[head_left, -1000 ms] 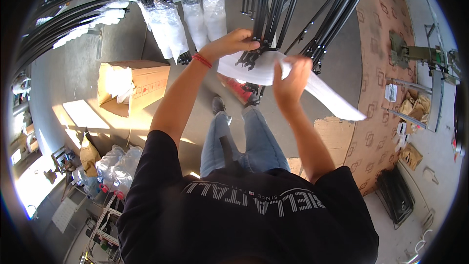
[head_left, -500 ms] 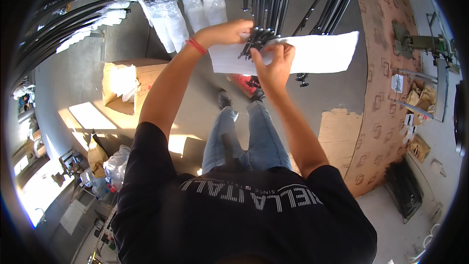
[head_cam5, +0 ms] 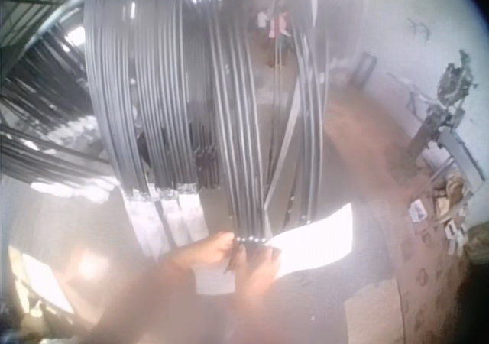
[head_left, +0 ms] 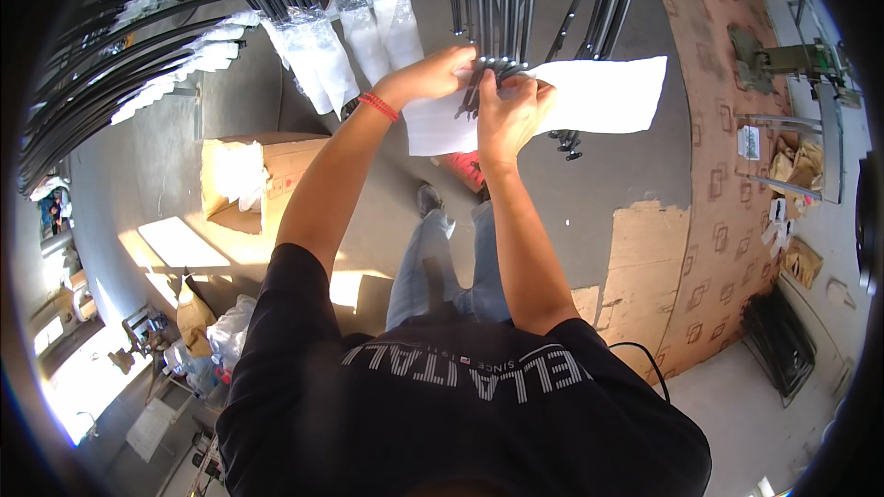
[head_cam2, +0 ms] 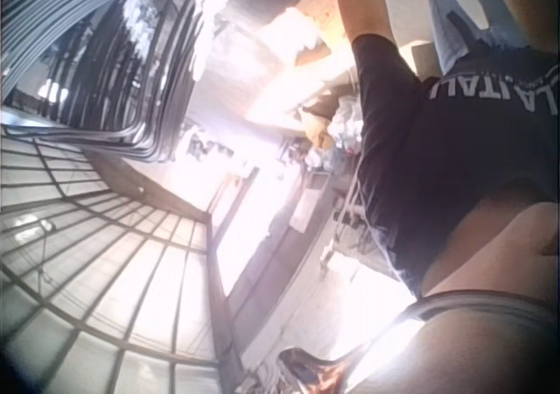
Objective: The person wraps the ends of black metal pipes hanging from a rack with white foam sheets and secures them with clear tape. They repeatedly apply a sheet, wrap it around the bottom of the pipe, and tape it in place.
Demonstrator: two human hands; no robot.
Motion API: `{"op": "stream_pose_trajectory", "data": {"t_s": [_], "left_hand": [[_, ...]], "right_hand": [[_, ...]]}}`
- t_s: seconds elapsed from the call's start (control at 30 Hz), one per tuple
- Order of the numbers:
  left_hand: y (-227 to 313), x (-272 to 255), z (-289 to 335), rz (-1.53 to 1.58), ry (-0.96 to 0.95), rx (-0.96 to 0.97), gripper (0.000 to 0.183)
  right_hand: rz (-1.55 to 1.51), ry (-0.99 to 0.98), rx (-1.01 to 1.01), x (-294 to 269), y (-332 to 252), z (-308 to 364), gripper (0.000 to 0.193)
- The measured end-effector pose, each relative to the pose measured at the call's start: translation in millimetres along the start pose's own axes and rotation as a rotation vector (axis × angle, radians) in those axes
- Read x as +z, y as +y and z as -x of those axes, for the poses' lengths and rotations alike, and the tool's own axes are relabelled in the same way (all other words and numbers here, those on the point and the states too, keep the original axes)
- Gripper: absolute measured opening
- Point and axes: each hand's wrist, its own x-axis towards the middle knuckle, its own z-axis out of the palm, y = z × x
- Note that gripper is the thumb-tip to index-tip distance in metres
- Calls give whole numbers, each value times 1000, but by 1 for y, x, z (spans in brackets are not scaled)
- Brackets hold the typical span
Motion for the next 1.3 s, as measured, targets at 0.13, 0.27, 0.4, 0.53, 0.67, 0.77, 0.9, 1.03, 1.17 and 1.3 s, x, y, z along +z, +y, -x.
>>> {"op": "stream_pose_trajectory", "data": {"t_s": [0.13,0.27,0.4,0.53,0.67,0.77,0.9,1.03,1.17,1.3], "left_hand": [[4,-1,2,36,4,-11,40],[-10,-4,0,-24,-5,-71,39],[-11,-8,2,-17,-5,-77,40],[-2,-11,13,12,-6,-41,39],[1,-15,16,-12,-35,-85,36],[2,-14,18,38,-25,-119,34],[5,-13,20,-49,15,-104,31],[10,-1,23,4,148,-8,27],[6,2,23,-79,192,-71,26],[11,5,25,-249,234,-77,25]], "right_hand": [[-105,-15,110,-3,-4,1,23],[-187,-76,155,-9,-5,1,21],[-162,-142,85,-13,2,-2,26],[-278,-248,-14,-14,10,-7,35],[-202,-393,-242,-18,23,-20,39],[-185,-497,-291,-24,17,-26,40],[-97,-511,-340,-22,19,-26,42],[13,-443,-304,-22,9,-16,49],[12,-378,-148,-24,8,9,54],[-94,-357,170,-22,7,23,48]]}}
